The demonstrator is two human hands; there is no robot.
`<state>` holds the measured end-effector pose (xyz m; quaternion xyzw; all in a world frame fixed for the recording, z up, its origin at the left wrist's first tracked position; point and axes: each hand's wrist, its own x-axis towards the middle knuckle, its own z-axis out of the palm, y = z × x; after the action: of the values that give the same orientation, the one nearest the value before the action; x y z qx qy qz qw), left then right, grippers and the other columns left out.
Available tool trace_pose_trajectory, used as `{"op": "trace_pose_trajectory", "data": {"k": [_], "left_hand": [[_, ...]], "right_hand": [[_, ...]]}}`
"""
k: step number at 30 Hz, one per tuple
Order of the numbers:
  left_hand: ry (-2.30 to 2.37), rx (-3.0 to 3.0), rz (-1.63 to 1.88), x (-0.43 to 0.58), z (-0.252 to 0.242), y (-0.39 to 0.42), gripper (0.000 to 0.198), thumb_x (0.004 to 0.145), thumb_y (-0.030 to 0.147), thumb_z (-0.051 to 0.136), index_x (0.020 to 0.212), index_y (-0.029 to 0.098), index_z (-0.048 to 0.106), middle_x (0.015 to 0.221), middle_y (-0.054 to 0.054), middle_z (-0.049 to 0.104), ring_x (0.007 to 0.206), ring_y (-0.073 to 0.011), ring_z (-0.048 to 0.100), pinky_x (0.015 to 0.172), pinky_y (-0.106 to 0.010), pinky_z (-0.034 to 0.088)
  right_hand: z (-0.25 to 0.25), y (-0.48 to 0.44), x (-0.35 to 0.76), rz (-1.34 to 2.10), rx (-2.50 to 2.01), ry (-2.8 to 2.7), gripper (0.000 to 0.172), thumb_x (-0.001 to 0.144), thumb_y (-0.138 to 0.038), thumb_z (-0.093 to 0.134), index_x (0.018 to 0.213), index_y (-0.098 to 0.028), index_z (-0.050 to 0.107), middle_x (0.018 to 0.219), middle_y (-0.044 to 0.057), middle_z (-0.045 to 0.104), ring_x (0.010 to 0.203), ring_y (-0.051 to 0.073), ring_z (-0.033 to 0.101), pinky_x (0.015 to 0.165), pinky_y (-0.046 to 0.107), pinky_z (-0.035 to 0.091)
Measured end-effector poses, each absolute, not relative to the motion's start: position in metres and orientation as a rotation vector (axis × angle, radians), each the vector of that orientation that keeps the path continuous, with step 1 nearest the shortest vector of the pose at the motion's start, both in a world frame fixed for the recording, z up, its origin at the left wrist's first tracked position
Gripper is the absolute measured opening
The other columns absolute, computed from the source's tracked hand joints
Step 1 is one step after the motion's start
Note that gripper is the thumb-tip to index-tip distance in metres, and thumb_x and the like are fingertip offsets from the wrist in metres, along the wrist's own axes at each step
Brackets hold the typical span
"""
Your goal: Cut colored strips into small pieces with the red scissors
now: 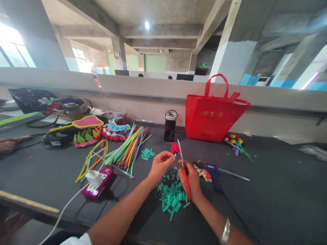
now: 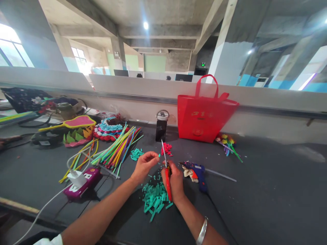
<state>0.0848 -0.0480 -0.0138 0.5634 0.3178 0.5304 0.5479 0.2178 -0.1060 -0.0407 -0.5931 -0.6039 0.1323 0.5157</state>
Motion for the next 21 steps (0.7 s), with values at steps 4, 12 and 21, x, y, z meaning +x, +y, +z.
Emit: {"op": "trace_pose_trajectory", "data": {"k": [4,12,21], "left_hand": [[0.996,1.664,1.379,0.079,-0.017,-0.037,0.008,0.073,0.024,0.064,0.071,0.016,0.064,0.067,0.001,0.061,0.066,-0.0121,0.053,0.065,-0.023,0.040],[1.374,1.867,1.537,0.052,-0.024,0.000,0.007,0.072,0.022,0.060,0.067,0.019,0.064,0.065,-0.001,0.062,0.060,-0.0131,0.053,0.060,-0.025,0.039],[1.794,1.823,1.326,0.021,-0.039,0.031,0.014,0.069,0.019,0.058,0.078,0.019,0.069,0.079,-0.004,0.070,0.072,-0.0184,0.061,0.070,-0.029,0.042]], "right_hand": [[-0.040,-0.107,0.219,0.302,-1.408,-1.430,0.025,0.083,-0.030,0.048,0.100,-0.017,0.062,0.092,0.006,0.072,0.082,0.020,0.067,0.074,0.027,0.049],[-0.036,-0.108,0.223,0.171,-1.619,-1.511,0.033,0.087,-0.039,0.047,0.107,-0.021,0.065,0.093,0.006,0.073,0.083,0.021,0.067,0.076,0.028,0.047],[-0.038,-0.105,0.229,0.078,-1.773,-1.536,0.035,0.087,-0.038,0.048,0.111,-0.019,0.064,0.088,0.007,0.073,0.081,0.020,0.068,0.072,0.025,0.045]]}}
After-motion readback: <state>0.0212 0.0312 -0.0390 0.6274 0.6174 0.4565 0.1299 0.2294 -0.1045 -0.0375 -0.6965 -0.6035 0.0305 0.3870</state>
